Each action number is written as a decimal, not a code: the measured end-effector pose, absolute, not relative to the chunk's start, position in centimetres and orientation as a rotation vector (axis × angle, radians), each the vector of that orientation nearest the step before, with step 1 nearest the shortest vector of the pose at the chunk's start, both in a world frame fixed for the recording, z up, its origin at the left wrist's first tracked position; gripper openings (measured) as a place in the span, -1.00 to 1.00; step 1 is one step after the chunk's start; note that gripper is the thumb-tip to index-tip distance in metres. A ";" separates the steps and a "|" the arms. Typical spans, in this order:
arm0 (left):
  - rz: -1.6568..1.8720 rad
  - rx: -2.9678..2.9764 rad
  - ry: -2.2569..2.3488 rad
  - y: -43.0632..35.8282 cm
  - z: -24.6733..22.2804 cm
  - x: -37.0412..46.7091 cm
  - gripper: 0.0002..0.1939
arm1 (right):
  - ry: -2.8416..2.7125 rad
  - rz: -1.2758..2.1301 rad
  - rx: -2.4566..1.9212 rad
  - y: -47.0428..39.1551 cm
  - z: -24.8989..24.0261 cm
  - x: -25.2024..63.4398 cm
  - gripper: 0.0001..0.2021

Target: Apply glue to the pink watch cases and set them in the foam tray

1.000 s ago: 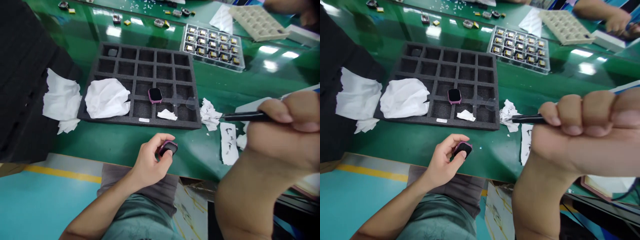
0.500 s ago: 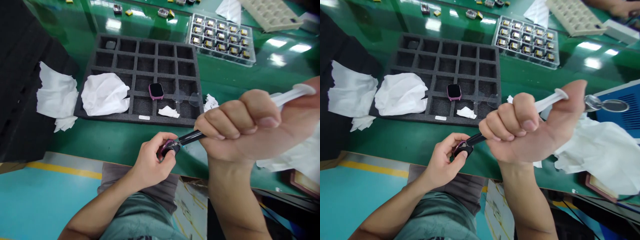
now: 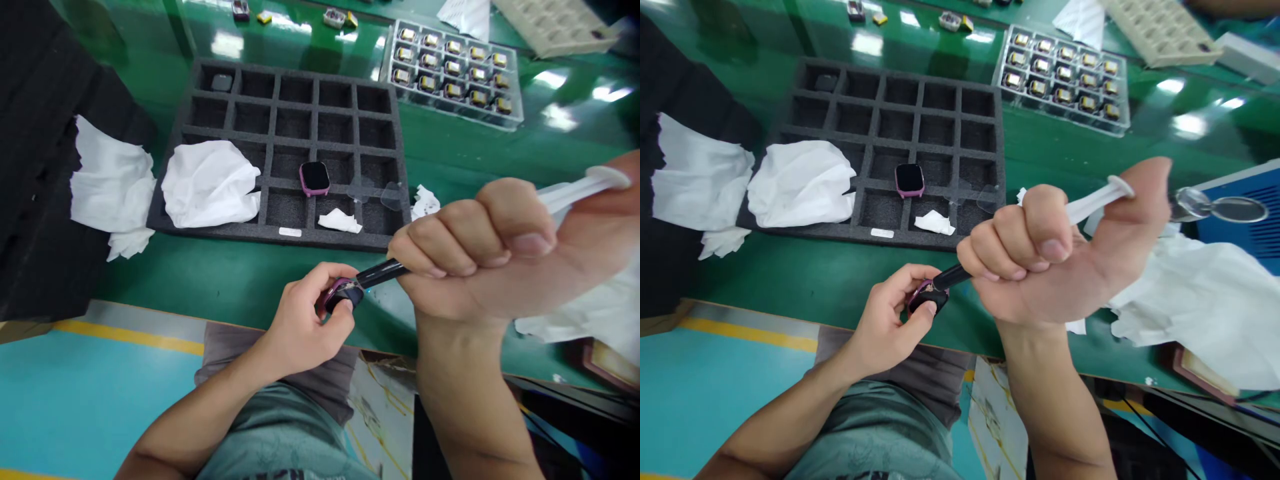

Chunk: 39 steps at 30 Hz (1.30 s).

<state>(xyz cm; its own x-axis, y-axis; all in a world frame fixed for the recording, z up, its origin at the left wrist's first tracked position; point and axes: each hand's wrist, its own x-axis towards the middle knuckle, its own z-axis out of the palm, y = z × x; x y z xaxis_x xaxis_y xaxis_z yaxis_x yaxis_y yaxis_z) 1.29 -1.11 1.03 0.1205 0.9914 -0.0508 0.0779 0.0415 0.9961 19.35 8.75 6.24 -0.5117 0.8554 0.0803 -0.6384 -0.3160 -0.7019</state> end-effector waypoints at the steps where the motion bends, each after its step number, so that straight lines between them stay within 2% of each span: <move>1: 1.049 1.287 1.194 -1.1 1.0 1.3 -0.70 | -0.849 1.945 -0.397 8.7 6.3 19.3 -0.47; 10: 1.050 1.286 1.187 -1.1 1.1 1.3 -0.70 | -0.966 1.817 -0.579 8.4 7.2 18.4 -0.42; 19: 1.051 1.281 1.182 -1.0 1.2 1.4 -0.71 | -1.010 1.849 -0.547 8.3 7.7 17.5 -0.37; 33: 1.059 1.286 1.172 -1.0 1.1 1.4 -0.70 | -0.868 1.937 -0.493 8.6 6.3 19.2 -0.49; 39: 1.055 1.291 1.171 -1.0 1.2 1.4 -0.70 | -0.951 1.960 -0.310 9.5 5.1 19.1 -0.48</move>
